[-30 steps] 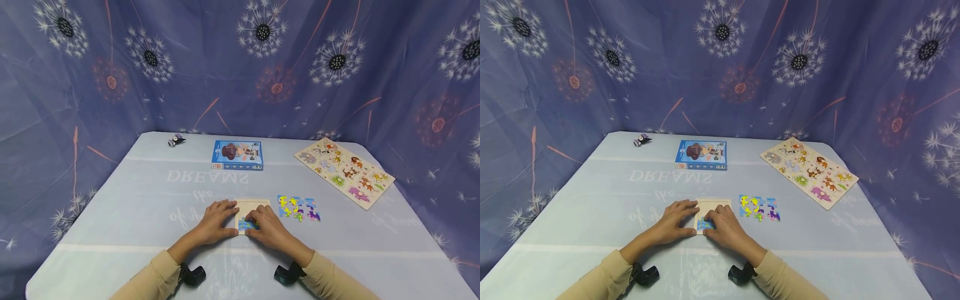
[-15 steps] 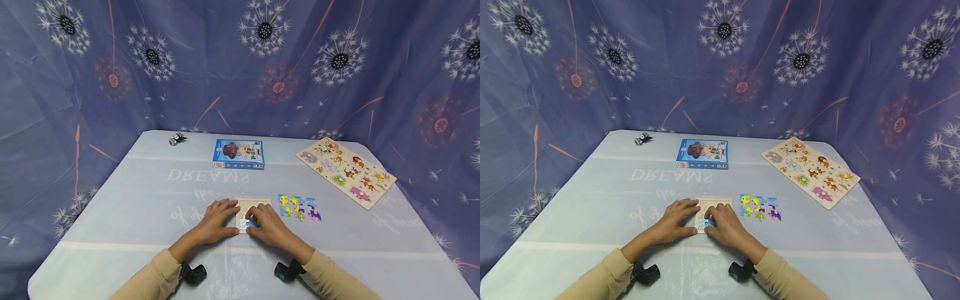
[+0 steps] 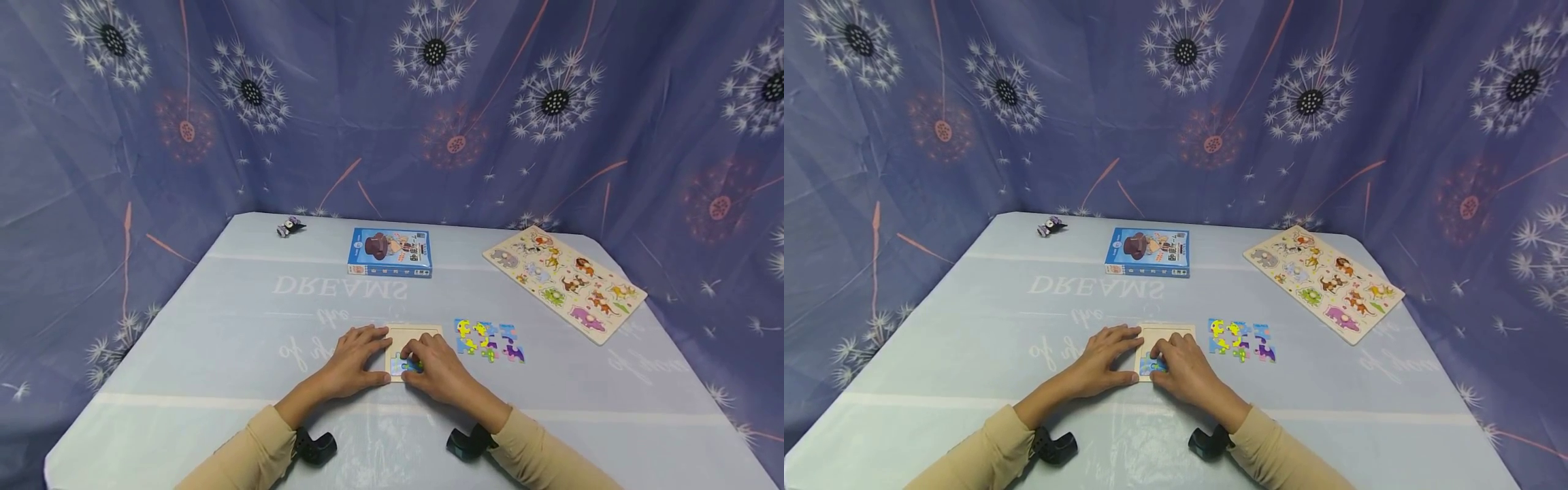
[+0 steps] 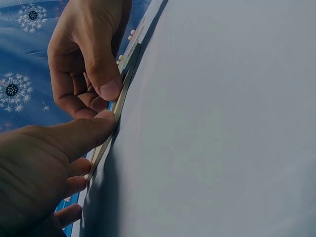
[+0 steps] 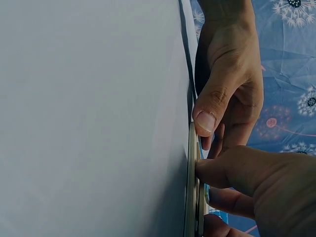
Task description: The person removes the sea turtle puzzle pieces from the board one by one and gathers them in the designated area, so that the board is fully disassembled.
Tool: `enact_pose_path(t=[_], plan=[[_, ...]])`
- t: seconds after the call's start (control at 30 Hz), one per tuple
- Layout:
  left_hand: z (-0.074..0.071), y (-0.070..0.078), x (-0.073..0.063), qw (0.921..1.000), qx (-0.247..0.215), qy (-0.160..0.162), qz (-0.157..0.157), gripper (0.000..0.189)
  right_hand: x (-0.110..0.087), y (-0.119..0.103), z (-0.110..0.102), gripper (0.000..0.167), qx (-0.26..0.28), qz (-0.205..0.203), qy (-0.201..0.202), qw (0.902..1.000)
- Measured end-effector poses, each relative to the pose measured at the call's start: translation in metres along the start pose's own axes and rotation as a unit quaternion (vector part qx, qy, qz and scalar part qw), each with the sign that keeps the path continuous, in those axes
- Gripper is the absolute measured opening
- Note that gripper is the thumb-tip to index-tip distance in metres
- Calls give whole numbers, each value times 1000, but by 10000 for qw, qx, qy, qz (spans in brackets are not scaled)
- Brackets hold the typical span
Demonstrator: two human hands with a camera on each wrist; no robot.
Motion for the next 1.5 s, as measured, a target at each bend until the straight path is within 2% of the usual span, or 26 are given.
enact_pose_path(t=[0.27, 0.5, 0.67, 1.03, 1.27, 1.5], plan=[[5, 1, -1, 10000, -58, -3, 30, 63, -4, 3, 2, 23, 62, 119, -84, 9999], [4, 2, -3, 10000, -48, 13, 40, 63, -9, 4, -3, 23, 384, 1, 179, 9991], [7, 1, -5, 10000, -53, -33, 39, 63, -17, 11, -3, 24, 497, 121, 204, 9985], [4, 0, -3, 10000, 18, 67, 8, 63, -34, 41, -32, 25, 590, 335, 510, 9964], [2, 0, -2, 10000, -26, 62, -12, 63, -47, 63, -47, 27, 300, 228, 825, 9959], [-1, 0, -1, 10000, -5, 49, -18, 63, -59, 81, -52, 26, -1, 330, 892, 9955]])
Point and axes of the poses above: each hand's wrist, its own x-axis towards the middle knuckle, its own z-axis out of the palm, y = z × x, the point moved 9 cm from there along x, towards the middle knuckle, and after that the axes turned 5 degrees about -y, right-handed, at the moved point
